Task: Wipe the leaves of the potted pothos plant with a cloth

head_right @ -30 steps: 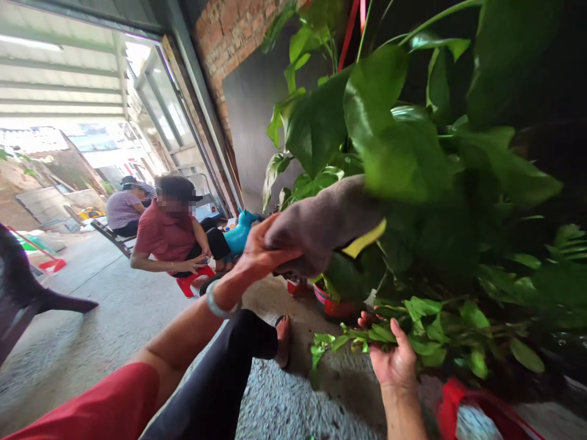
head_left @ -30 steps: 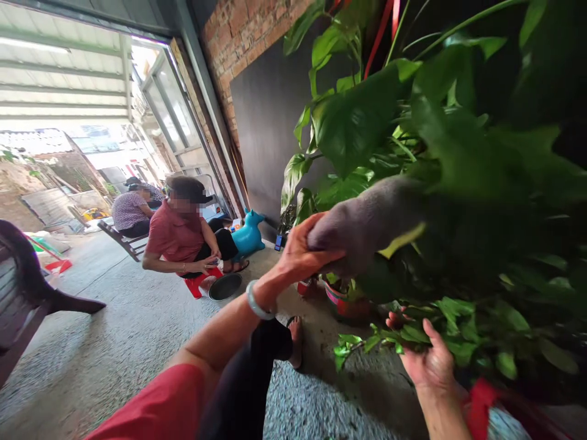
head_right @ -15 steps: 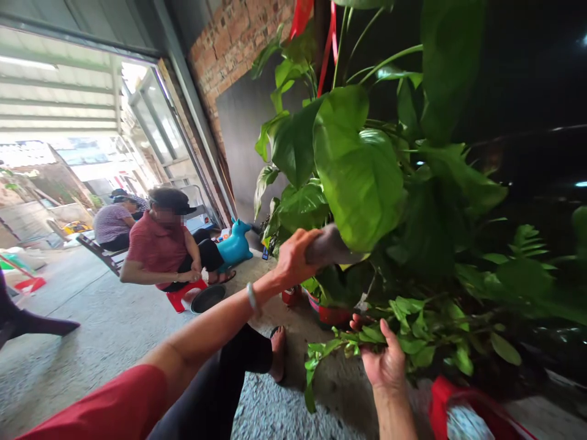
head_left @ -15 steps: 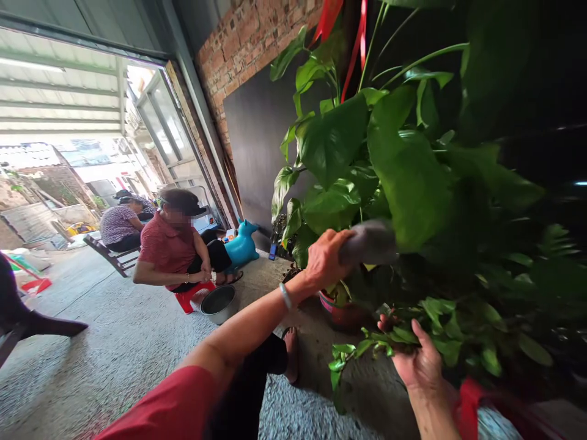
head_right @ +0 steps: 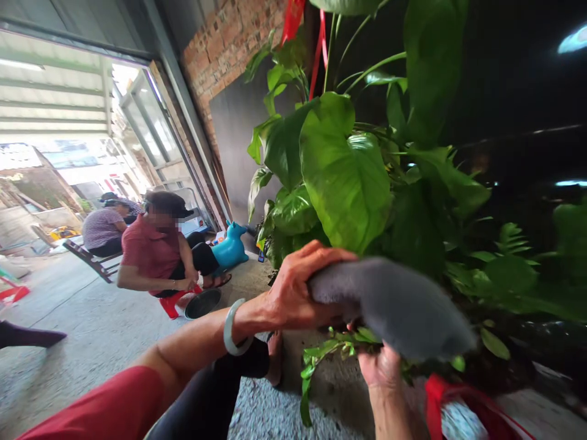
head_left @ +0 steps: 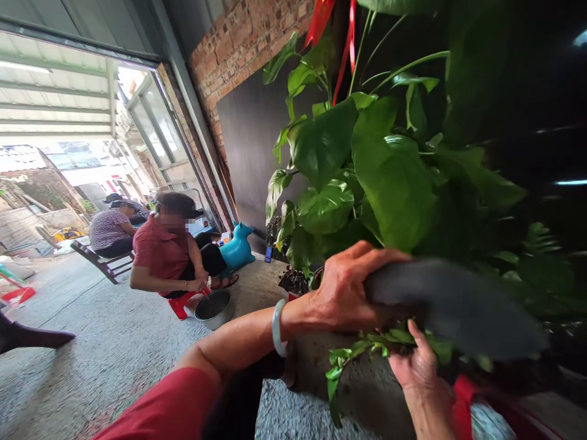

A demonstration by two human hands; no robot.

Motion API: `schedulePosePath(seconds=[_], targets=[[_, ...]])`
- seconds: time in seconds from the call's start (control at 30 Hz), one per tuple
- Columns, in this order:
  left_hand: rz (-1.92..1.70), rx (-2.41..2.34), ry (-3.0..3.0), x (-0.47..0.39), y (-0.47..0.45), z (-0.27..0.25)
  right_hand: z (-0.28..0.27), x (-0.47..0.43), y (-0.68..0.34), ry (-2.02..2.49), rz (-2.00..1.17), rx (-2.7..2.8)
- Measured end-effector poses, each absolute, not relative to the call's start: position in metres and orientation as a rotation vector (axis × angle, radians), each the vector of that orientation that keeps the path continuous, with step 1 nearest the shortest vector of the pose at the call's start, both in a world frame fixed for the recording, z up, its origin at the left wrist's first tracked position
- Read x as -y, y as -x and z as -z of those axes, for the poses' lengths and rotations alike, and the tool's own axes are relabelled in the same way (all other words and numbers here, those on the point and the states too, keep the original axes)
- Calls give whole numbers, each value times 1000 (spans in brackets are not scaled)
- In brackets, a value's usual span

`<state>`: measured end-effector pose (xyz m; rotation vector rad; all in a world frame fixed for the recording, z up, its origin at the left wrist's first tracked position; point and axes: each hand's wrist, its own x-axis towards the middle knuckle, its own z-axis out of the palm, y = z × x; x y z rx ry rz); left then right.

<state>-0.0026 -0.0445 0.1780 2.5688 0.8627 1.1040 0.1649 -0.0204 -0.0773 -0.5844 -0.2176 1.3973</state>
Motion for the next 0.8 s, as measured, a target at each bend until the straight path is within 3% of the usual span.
schedulePosePath(seconds=[0.1,0.27,0.53,0.8], targets=[[-1328,-990,-2624,18,-19,-172,67,25,-165,635,-1457,150],[-853,-1184,-2709,-19,-28,-144,58,27,-165,650,-1479,84],[-1328,-1149,-2629,-22,-53,-157,53,28,-163,630,-1480,70],[-464,-1223,-2755,-47,-41,-110,59,27,-163,635,-1477,136]])
